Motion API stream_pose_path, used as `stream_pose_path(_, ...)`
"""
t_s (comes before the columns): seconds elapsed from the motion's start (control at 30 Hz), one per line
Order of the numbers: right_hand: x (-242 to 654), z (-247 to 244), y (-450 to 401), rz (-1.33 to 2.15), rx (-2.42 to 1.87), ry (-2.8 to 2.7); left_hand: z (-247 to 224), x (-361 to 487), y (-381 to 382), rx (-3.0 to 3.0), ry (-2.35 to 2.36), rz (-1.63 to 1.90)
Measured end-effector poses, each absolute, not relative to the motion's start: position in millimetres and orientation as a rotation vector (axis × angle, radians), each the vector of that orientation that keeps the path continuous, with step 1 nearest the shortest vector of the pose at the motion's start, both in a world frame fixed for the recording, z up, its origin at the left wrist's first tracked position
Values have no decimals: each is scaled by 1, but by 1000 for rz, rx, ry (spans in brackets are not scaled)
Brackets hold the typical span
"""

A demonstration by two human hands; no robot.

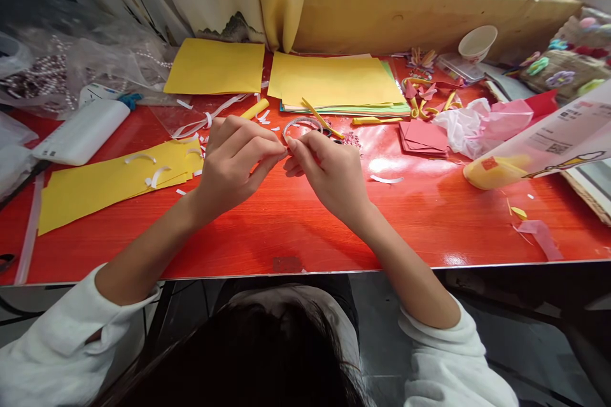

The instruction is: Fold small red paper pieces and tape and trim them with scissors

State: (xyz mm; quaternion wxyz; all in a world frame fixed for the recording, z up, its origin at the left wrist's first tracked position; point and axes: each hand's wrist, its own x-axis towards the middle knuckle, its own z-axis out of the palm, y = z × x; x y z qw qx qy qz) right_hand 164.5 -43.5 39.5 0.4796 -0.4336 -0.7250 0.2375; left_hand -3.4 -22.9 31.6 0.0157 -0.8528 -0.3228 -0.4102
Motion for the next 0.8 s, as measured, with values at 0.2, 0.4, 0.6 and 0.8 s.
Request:
stream_pose_path(0.2,166,39,-43,488,-1052,-1798,33,-1,-23,-2579,-1077,-1363)
stream_pose_path(0.4,165,38,-43,478,-999,-1777,34,0,-23,-2578,-1079,-1423)
stream_pose_path(0.6,164,37,-43,503,-1026,-1757,34,-1,-22,-2691,-1165,-1463)
stream_pose_path(0.8,164,36,-43,393,-1053,-1794,32,-1,-20,-2675,-1122,-1421)
